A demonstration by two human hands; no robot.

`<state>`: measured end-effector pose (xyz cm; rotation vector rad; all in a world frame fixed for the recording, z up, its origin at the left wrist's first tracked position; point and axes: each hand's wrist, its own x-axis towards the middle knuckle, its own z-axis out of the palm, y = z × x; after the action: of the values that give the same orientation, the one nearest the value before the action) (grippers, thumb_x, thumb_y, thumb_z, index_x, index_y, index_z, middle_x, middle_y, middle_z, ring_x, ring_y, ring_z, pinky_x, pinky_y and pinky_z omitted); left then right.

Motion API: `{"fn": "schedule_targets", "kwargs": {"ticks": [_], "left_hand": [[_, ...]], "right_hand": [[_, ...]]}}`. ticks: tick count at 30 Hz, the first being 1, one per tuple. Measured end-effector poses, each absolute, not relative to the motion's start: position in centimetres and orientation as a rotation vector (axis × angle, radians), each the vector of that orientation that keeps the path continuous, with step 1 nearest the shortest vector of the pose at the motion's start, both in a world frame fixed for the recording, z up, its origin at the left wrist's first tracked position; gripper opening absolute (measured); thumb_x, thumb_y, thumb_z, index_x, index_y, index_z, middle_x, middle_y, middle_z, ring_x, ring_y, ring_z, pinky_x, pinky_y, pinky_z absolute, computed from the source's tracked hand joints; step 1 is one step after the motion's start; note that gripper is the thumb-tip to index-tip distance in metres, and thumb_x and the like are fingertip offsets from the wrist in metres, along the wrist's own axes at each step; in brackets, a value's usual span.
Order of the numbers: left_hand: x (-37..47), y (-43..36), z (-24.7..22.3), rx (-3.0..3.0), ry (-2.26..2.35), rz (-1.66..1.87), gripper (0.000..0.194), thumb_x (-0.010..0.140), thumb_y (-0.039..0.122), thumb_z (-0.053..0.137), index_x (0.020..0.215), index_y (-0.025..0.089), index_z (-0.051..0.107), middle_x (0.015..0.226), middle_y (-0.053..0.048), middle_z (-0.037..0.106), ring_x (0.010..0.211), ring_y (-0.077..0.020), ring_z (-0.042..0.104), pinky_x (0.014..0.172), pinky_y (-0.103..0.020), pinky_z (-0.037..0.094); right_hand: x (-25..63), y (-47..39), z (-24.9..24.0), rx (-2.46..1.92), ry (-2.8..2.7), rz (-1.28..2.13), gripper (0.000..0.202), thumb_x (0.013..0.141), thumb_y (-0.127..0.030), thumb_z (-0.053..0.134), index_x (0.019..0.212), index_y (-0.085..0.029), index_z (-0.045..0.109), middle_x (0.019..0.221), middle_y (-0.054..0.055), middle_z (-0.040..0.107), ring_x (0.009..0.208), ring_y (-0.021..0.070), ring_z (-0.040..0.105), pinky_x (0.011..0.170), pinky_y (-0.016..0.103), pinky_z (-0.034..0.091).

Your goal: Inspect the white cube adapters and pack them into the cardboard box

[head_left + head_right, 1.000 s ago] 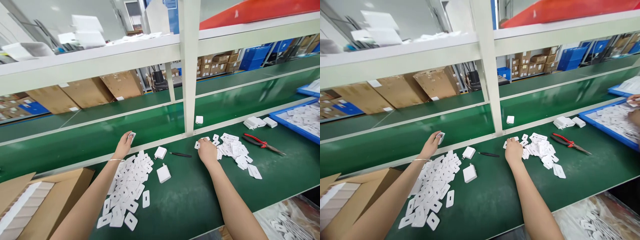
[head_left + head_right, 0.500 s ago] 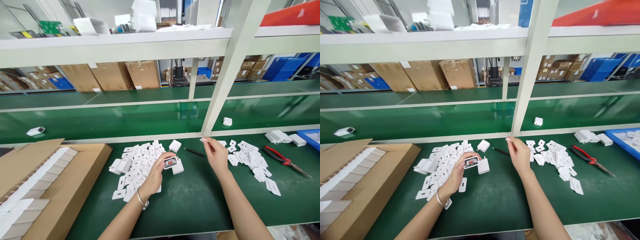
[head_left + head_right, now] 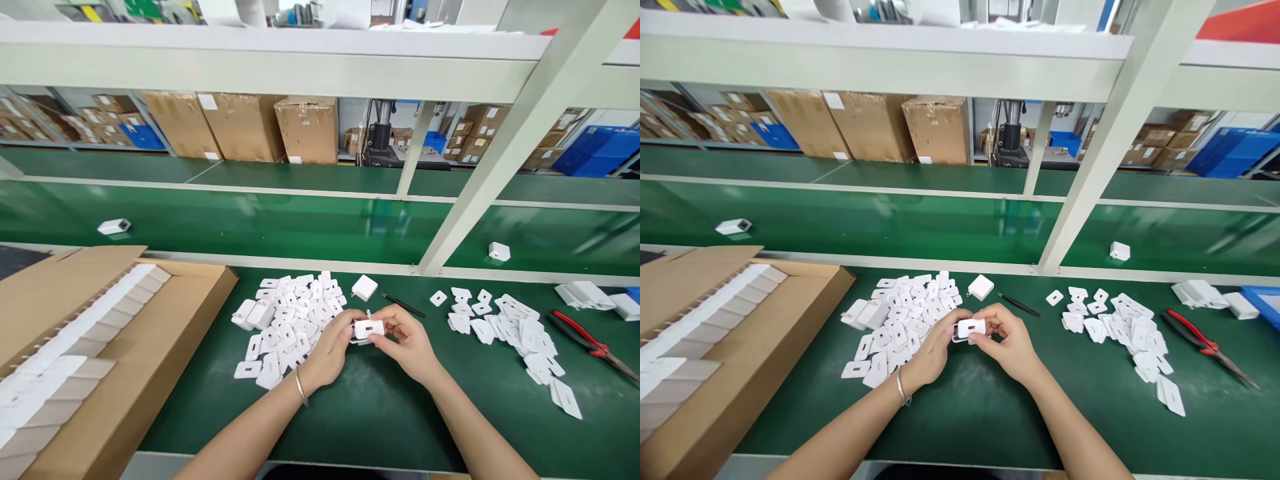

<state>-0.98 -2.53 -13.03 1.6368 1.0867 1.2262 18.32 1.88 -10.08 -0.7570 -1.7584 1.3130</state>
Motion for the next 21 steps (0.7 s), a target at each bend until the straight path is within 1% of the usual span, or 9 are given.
{"fn": "schedule_targets", "kwargs": {"ticks": [5, 8, 10, 11, 13, 15, 16, 18, 21], "left_hand": [[-1.0, -2.7, -13.1, 1.606, 1.068, 1.214, 0.048, 0.109, 0.055, 0.028, 0.121, 0.021, 0.059, 0.120, -0.012, 0.066, 0.109, -0.0273, 0.061, 0.098, -0.042, 0.046], [-0.9, -2.8, -13.1, 1.598, 1.050, 1.210, 0.041, 0.109, 0.051, 0.034, 0.123, 0.022, 0.059, 0.119, -0.010, 0.066, 0.109, -0.0265, 0.062, 0.098, -0.041, 0.047], [-0.9, -2.8, -13.2, 1.604, 1.022, 1.249, 0.039, 0.110, 0.049, 0.035, 0.125, 0.022, 0.058, 0.122, -0.010, 0.064, 0.112, -0.0265, 0.061, 0.100, -0.041, 0.047], [-0.9, -2.9, -13.2, 1.615, 1.000, 1.282, 0.039, 0.110, 0.048, 0.034, 0.127, 0.023, 0.058, 0.123, -0.011, 0.063, 0.114, -0.0267, 0.060, 0.102, -0.042, 0.047], [-0.8, -2.9, -13.3, 1.656, 0.954, 1.351, 0.038, 0.110, 0.046, 0.033, 0.130, 0.023, 0.057, 0.127, -0.011, 0.061, 0.119, -0.0274, 0.058, 0.106, -0.043, 0.046], [-0.8, -2.9, -13.5, 1.717, 0.932, 1.402, 0.037, 0.111, 0.044, 0.032, 0.132, 0.024, 0.055, 0.129, -0.012, 0.059, 0.124, -0.0281, 0.055, 0.109, -0.046, 0.044], [-0.9, -2.9, -13.5, 1.748, 0.934, 1.417, 0.036, 0.111, 0.043, 0.032, 0.132, 0.025, 0.055, 0.129, -0.012, 0.057, 0.124, -0.0281, 0.054, 0.109, -0.046, 0.044], [-0.9, -3.0, -13.6, 1.795, 0.963, 1.430, 0.035, 0.110, 0.044, 0.032, 0.131, 0.026, 0.054, 0.129, -0.012, 0.052, 0.124, -0.0278, 0.051, 0.108, -0.047, 0.044], [-1.0, -3.0, -13.6, 1.844, 1.040, 1.424, 0.035, 0.110, 0.047, 0.032, 0.131, 0.027, 0.052, 0.129, -0.012, 0.045, 0.127, -0.0283, 0.047, 0.110, -0.048, 0.042]], "right_hand": [[17.9, 1.7, -10.1, -0.770, -1.890, 1.088, 0.018, 0.089, -0.036, 0.078, 0.103, -0.026, 0.072, 0.075, -0.003, 0.056, 0.065, 0.0140, 0.052, 0.065, 0.029, 0.047], [17.7, 1.8, -10.3, -0.771, -1.948, 1.020, 0.018, 0.090, -0.039, 0.077, 0.104, -0.027, 0.073, 0.085, 0.000, 0.054, 0.070, 0.0150, 0.050, 0.064, 0.029, 0.045], [17.6, 1.8, -10.6, -0.804, -1.931, 1.036, 0.027, 0.090, -0.044, 0.076, 0.111, -0.027, 0.070, 0.092, 0.001, 0.052, 0.073, 0.0156, 0.049, 0.065, 0.029, 0.045], [17.5, 1.8, -10.8, -0.825, -1.912, 1.075, 0.032, 0.091, -0.048, 0.073, 0.115, -0.027, 0.066, 0.093, 0.001, 0.052, 0.074, 0.0160, 0.050, 0.066, 0.029, 0.046], [17.4, 1.8, -11.1, -0.843, -1.887, 1.201, 0.037, 0.098, -0.054, 0.061, 0.122, -0.026, 0.058, 0.095, 0.002, 0.055, 0.078, 0.0172, 0.053, 0.070, 0.031, 0.048], [17.3, 1.7, -11.2, -0.832, -1.891, 1.313, 0.037, 0.104, -0.056, 0.048, 0.124, -0.026, 0.055, 0.099, 0.003, 0.060, 0.085, 0.0184, 0.058, 0.076, 0.033, 0.050], [17.2, 1.6, -11.2, -0.828, -1.897, 1.348, 0.037, 0.106, -0.056, 0.044, 0.124, -0.025, 0.056, 0.101, 0.003, 0.062, 0.088, 0.0188, 0.059, 0.079, 0.033, 0.050], [17.1, 1.5, -11.2, -0.832, -1.898, 1.380, 0.038, 0.106, -0.056, 0.045, 0.125, -0.025, 0.057, 0.101, 0.003, 0.064, 0.086, 0.0181, 0.059, 0.078, 0.032, 0.050], [17.1, 1.4, -11.2, -0.826, -1.887, 1.401, 0.039, 0.106, -0.054, 0.046, 0.128, -0.024, 0.058, 0.095, 0.002, 0.062, 0.079, 0.0160, 0.056, 0.070, 0.029, 0.049]]}}
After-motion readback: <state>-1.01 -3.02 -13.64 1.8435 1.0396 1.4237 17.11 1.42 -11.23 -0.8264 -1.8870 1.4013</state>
